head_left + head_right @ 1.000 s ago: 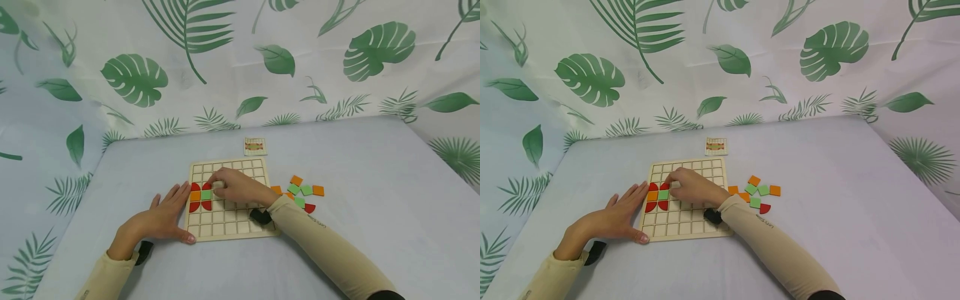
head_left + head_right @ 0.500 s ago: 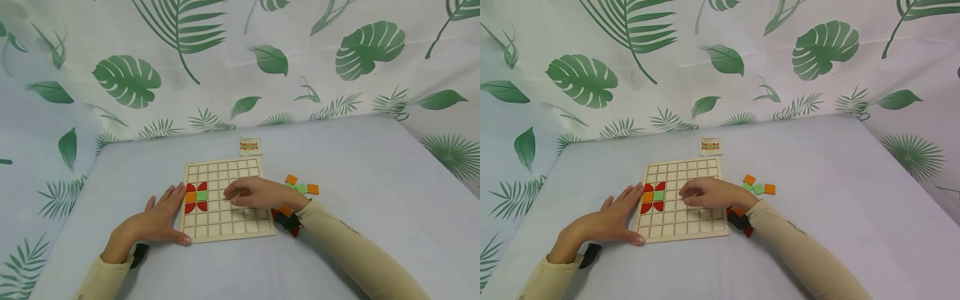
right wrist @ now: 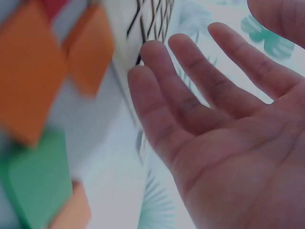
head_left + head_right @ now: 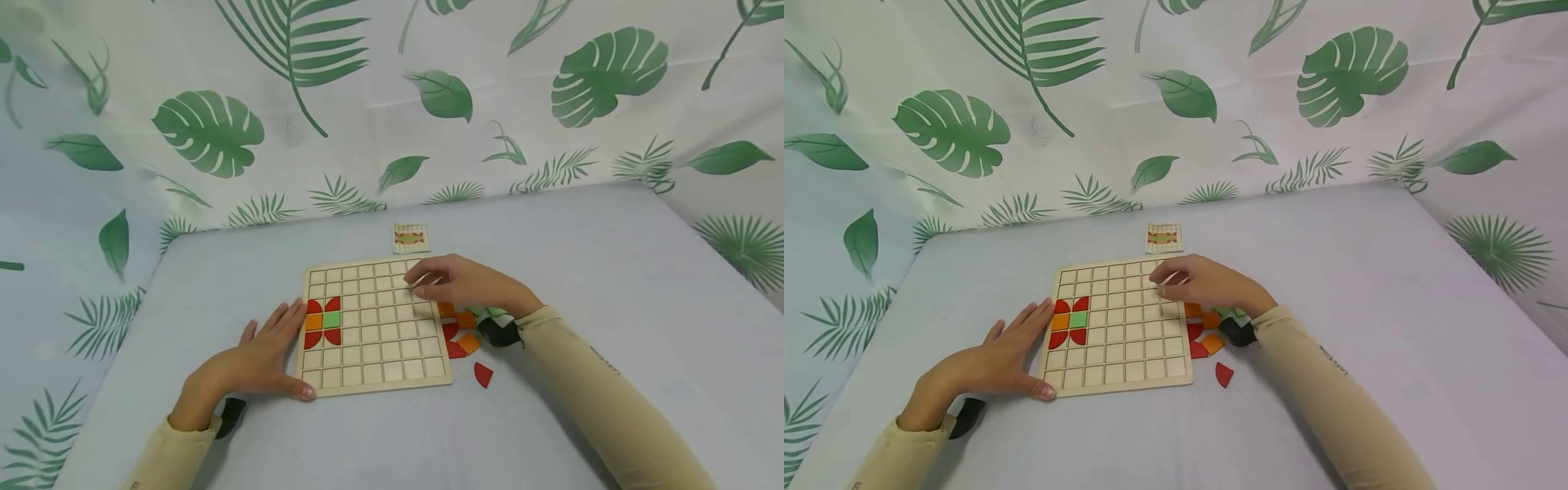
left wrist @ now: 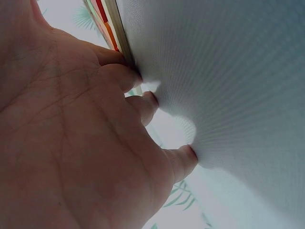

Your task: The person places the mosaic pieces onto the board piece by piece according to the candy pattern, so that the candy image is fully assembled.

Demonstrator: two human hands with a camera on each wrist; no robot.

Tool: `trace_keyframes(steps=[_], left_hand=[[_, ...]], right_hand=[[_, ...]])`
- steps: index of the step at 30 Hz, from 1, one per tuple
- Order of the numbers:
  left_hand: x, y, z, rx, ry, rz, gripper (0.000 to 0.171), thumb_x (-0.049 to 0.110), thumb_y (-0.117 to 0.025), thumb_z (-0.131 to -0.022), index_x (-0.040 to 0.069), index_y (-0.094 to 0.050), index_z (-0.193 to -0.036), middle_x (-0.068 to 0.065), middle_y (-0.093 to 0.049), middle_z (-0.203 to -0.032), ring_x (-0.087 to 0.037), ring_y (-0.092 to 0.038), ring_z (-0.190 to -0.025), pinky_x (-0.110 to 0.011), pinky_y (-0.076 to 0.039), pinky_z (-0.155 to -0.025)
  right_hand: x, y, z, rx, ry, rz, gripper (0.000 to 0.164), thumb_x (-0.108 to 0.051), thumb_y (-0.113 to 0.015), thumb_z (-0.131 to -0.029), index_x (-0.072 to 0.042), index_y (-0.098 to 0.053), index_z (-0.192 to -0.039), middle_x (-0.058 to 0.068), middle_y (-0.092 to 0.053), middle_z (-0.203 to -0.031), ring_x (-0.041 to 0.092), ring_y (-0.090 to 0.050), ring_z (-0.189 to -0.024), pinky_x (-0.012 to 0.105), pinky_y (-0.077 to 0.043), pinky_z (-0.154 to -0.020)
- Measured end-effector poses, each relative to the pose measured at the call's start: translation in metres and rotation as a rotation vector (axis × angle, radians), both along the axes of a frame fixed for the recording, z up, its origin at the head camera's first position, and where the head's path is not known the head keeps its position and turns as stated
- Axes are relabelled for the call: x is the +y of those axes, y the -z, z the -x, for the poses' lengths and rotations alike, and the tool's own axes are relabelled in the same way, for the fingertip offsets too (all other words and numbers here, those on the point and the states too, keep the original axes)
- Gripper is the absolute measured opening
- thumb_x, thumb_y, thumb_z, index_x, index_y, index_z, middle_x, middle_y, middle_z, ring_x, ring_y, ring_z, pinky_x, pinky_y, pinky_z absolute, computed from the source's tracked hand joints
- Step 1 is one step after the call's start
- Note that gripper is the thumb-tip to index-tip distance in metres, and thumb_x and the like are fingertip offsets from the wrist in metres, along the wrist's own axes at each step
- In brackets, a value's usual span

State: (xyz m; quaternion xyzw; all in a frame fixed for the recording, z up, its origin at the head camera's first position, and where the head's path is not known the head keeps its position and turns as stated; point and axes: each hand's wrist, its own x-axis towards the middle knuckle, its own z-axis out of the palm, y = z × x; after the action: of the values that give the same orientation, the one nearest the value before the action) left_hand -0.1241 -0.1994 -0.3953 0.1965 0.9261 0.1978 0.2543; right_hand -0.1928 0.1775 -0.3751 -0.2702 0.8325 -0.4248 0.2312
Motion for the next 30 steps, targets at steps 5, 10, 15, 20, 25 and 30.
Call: trace_keyframes(steps=[5, 10, 15, 20, 25, 30], left_hand=[[-0.001, 0.0, 0.0, -0.005, -0.009, 0.008, 0.144, 0.061, -0.092, -0.075, 0.001, -0.005, -0.171, -0.017, 0.0, -0.179, -0.044, 0.003, -0.162, -0.079, 0.003, -0.119], [0.0, 0.001, -0.001, -0.009, -0.012, -0.006, 0.142, 0.06, -0.093, -0.074, 0.0, -0.008, -0.171, -0.018, -0.003, -0.179, -0.045, 0.002, -0.162, -0.08, 0.003, -0.118], [0.001, 0.0, -0.001, -0.006, -0.008, 0.008, 0.141, 0.061, -0.092, -0.075, 0.001, -0.008, -0.171, -0.018, -0.003, -0.179, -0.045, 0.001, -0.162, -0.079, 0.002, -0.119], [0.001, -0.001, -0.001, 0.0, -0.002, 0.013, 0.142, 0.06, -0.092, -0.075, 0.0, -0.006, -0.171, -0.019, -0.002, -0.179, -0.045, 0.002, -0.162, -0.079, 0.003, -0.119], [0.001, -0.002, 0.0, 0.008, -0.006, 0.017, 0.142, 0.057, -0.094, -0.074, 0.0, -0.006, -0.171, -0.02, -0.002, -0.178, -0.047, 0.002, -0.162, -0.08, 0.003, -0.117], [0.001, -0.001, 0.001, 0.012, -0.009, 0.015, 0.143, 0.057, -0.095, -0.073, 0.0, -0.007, -0.171, -0.02, -0.003, -0.178, -0.046, 0.002, -0.162, -0.081, 0.003, -0.117]], right_hand=[[0.019, -0.001, 0.009, 0.009, 0.061, -0.055, 0.037, -0.023, -0.066, -0.107, -0.003, -0.067, -0.138, 0.01, -0.07, -0.132, 0.03, -0.063, -0.119, 0.049, -0.052, -0.102], [0.035, 0.0, 0.013, 0.029, 0.102, -0.147, 0.038, -0.026, -0.068, -0.107, -0.004, -0.068, -0.138, 0.009, -0.07, -0.131, 0.03, -0.062, -0.12, 0.05, -0.052, -0.103], [0.041, 0.001, 0.012, 0.053, 0.106, -0.202, 0.038, -0.026, -0.069, -0.105, -0.003, -0.07, -0.135, 0.009, -0.071, -0.131, 0.03, -0.061, -0.12, 0.051, -0.052, -0.103], [0.041, 0.002, 0.012, 0.061, 0.107, -0.226, 0.036, -0.025, -0.072, -0.103, -0.005, -0.071, -0.132, 0.008, -0.069, -0.133, 0.032, -0.059, -0.122, 0.053, -0.05, -0.105], [0.039, 0.002, 0.013, 0.072, 0.085, -0.253, 0.032, -0.023, -0.075, -0.099, -0.008, -0.074, -0.127, 0.009, -0.066, -0.135, 0.034, -0.054, -0.124, 0.054, -0.047, -0.106], [0.034, -0.002, 0.011, 0.056, 0.068, -0.3, 0.027, -0.02, -0.078, -0.094, -0.012, -0.077, -0.12, 0.013, -0.06, -0.138, 0.037, -0.05, -0.127, 0.056, -0.045, -0.108]])
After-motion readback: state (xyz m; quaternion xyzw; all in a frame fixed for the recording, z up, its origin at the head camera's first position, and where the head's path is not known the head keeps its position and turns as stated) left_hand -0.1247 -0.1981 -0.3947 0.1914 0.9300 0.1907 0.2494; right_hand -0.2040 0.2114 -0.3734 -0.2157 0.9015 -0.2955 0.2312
